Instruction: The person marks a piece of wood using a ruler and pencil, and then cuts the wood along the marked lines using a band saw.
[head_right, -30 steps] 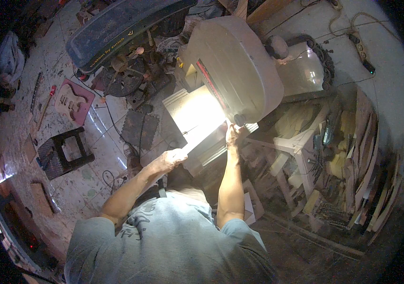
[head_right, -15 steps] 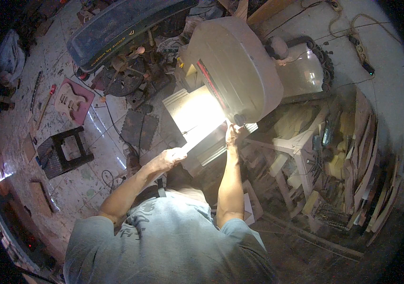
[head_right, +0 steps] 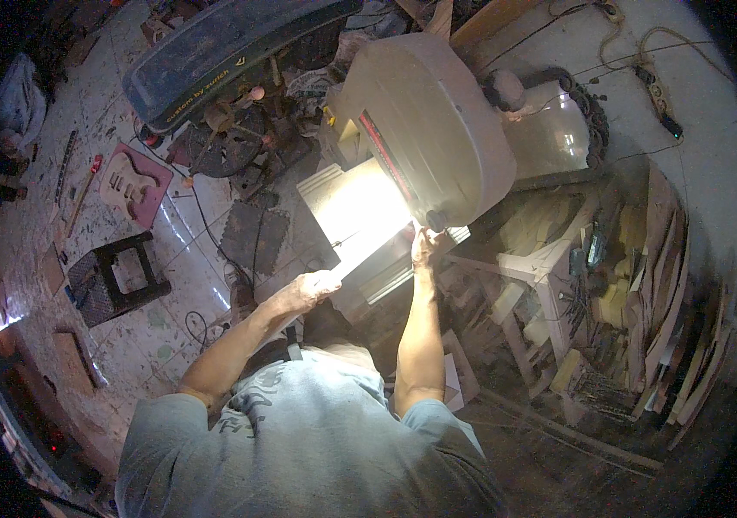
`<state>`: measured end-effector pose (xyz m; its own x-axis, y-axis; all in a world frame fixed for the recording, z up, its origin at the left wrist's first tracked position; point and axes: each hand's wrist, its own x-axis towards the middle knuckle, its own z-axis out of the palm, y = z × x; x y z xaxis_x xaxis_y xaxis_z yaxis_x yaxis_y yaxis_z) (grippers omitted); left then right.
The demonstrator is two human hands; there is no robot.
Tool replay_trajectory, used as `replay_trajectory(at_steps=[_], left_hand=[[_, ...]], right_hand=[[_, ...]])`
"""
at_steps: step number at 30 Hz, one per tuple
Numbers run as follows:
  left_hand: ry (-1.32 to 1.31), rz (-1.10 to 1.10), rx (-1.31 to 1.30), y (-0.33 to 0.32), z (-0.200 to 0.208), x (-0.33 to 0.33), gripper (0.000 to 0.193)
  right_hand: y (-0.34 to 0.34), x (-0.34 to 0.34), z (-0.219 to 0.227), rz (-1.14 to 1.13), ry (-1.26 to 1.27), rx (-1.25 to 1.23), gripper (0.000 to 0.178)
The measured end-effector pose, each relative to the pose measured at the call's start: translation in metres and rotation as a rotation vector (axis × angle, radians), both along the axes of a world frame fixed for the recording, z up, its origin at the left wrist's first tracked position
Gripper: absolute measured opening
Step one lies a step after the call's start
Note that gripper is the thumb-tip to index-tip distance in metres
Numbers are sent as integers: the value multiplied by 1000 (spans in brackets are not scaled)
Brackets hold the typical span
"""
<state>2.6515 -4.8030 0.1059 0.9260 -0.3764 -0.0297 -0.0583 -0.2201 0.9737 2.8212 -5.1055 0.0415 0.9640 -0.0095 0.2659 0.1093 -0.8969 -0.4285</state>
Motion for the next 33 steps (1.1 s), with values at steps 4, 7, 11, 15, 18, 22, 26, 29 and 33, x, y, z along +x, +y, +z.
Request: replay_trajectory(at_steps=[4,7,11,15,18,22,26,29,33], left_hand=[[119,-79,61,3,20,5,26],[-21,-76,91,3,1,0,27],[-65,-85,112,3,-1,-1,27],[74,-91,54,3,14,4,31],[38,-103,63,4,9,4,36],[241,-81,84,5,39,11,33],[47,-100,76,2,0,2,36],[24,-134,69,3,-1,3,45],[247,-55,57,4,36,11,38]], right_hand=[[-7,-2,-3,-43,33,11,32],[14,-3,11,-77,-30,283,32],[20,-6,26,-108,-43,275,31],[12,-5,24,-76,-51,154,31],[10,-4,22,-55,-58,113,31],[7,-3,19,-48,-67,83,30],[10,0,23,-31,-85,59,30],[9,-1,22,-27,-98,42,30],[6,-1,18,-23,-115,17,30]])
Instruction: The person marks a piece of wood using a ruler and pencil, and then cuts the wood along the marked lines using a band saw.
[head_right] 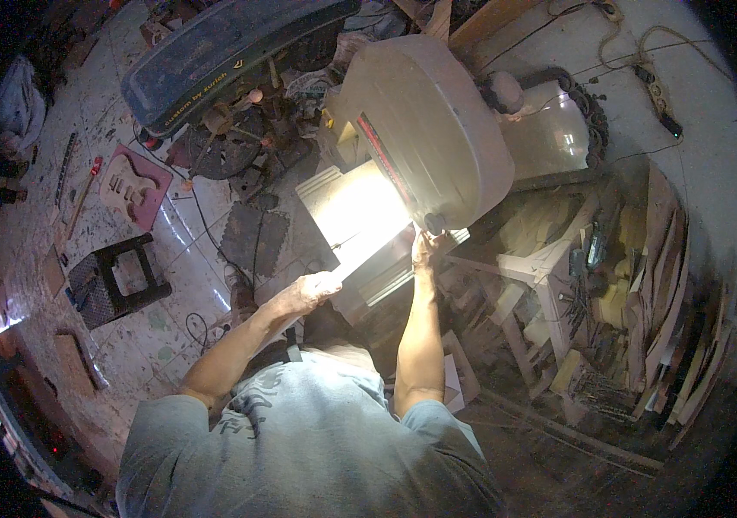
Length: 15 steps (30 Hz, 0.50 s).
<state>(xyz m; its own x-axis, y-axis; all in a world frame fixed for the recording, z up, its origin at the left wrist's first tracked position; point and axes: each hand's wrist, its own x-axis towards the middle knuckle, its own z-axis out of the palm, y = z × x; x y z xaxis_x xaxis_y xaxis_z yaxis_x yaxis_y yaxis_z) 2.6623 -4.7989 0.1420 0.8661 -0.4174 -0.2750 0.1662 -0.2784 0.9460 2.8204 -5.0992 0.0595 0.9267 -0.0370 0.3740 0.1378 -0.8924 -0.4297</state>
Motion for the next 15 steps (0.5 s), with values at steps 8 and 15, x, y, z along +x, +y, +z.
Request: replay_trajectory(at_steps=[8,15], left_hand=[[-150,25,53,-3,-5,-3,29],[-177,-29,-44,-1,-26,-4,35]], right_hand=[[-1,0,-2,15,-19,-56,29],[-1,0,-1,23,-31,-77,29]])
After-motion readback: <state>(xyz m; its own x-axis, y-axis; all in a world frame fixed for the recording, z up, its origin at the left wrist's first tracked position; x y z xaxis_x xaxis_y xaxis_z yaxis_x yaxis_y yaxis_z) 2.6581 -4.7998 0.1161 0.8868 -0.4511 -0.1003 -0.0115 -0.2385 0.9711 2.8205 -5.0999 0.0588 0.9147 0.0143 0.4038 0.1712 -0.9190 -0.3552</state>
